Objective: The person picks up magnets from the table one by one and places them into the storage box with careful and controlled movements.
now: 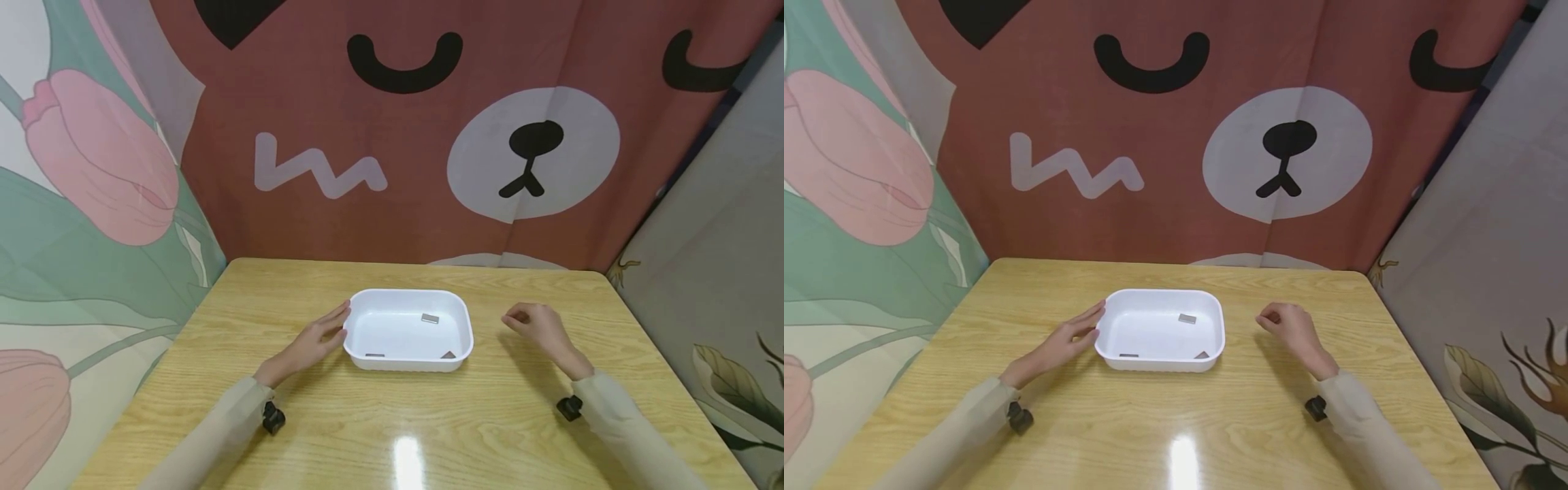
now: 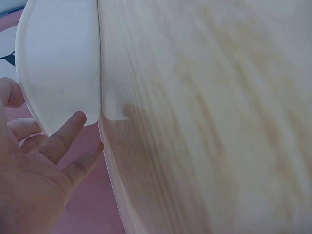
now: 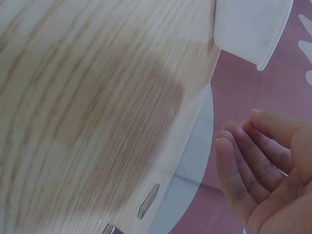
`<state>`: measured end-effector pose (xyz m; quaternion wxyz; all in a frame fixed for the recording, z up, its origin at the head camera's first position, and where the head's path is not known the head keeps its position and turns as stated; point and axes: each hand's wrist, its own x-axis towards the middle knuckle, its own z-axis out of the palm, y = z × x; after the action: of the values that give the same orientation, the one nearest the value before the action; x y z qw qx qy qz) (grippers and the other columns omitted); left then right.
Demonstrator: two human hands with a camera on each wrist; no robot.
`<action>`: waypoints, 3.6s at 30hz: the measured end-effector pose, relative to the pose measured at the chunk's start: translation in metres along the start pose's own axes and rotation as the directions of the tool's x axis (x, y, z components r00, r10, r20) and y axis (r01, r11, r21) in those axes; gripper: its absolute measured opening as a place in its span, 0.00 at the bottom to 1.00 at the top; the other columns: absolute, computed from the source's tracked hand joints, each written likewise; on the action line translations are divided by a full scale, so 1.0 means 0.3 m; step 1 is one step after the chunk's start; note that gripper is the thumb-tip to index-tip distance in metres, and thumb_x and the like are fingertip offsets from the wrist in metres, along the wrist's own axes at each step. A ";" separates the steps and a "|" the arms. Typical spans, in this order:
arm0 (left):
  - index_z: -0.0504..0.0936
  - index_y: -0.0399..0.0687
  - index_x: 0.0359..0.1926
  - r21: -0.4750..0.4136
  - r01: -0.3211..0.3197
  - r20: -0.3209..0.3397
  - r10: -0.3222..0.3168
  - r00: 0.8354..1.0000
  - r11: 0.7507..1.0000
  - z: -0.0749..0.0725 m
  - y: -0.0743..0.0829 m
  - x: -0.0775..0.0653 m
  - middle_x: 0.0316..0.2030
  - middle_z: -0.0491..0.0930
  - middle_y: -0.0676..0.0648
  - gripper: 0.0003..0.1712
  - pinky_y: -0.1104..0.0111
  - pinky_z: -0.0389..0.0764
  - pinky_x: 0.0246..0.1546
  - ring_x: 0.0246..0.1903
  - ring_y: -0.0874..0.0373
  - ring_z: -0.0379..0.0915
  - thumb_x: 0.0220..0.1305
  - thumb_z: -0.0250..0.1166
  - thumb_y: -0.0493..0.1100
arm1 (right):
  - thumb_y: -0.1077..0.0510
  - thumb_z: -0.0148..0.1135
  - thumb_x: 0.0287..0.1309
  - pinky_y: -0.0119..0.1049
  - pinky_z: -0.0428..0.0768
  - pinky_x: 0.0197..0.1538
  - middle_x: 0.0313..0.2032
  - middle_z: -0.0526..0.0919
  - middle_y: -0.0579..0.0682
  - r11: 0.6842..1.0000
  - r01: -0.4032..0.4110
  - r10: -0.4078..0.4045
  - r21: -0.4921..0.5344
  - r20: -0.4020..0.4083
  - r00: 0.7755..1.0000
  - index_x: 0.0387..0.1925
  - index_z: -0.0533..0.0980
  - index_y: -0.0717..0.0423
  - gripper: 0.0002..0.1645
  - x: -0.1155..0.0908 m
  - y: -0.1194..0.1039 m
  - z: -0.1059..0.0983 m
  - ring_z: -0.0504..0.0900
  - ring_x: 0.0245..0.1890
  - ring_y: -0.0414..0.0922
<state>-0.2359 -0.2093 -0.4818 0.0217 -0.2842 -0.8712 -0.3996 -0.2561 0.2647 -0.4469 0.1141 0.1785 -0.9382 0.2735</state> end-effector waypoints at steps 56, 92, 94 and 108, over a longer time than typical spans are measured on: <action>0.61 0.33 0.72 -0.007 0.007 -0.006 -0.007 1.000 1.000 0.002 0.009 0.000 0.75 0.52 0.44 0.31 0.55 0.60 0.68 0.71 0.46 0.55 0.74 0.58 0.38 | 0.65 0.70 0.56 0.52 0.82 0.32 0.28 0.86 0.54 0.996 -0.059 0.060 -0.070 0.019 0.998 0.35 0.85 0.62 0.05 -0.094 0.115 -0.061 0.85 0.28 0.54; 0.61 0.33 0.72 0.005 -0.020 -0.006 0.020 1.000 1.000 0.002 -0.006 0.001 0.75 0.52 0.45 0.31 0.55 0.63 0.67 0.70 0.46 0.56 0.75 0.57 0.43 | 0.69 0.68 0.54 0.50 0.80 0.32 0.34 0.83 0.63 0.982 -0.154 0.161 -0.106 0.062 0.985 0.35 0.84 0.65 0.05 -0.151 0.167 -0.097 0.83 0.31 0.56; 0.61 0.34 0.72 -0.001 -0.006 -0.001 0.006 1.000 1.000 0.002 -0.006 0.001 0.75 0.51 0.46 0.31 0.57 0.61 0.68 0.71 0.47 0.55 0.75 0.56 0.43 | 0.70 0.68 0.53 0.50 0.81 0.32 0.34 0.83 0.62 0.983 -0.152 0.159 -0.103 0.073 0.984 0.35 0.84 0.65 0.06 -0.152 0.174 -0.094 0.83 0.31 0.56; 0.61 0.32 0.72 -0.001 -0.011 -0.005 0.011 1.000 1.000 0.000 0.011 -0.001 0.75 0.52 0.44 0.31 0.54 0.61 0.68 0.69 0.44 0.59 0.74 0.58 0.38 | 0.70 0.69 0.52 0.53 0.81 0.34 0.34 0.84 0.60 0.986 -0.139 0.151 -0.095 0.132 0.980 0.34 0.84 0.63 0.06 -0.160 0.184 -0.096 0.83 0.32 0.56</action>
<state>-0.2340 -0.2077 -0.4796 0.0258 -0.2883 -0.8693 -0.4008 -0.2309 0.3371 -0.4643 0.0360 0.1230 -0.9652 0.2280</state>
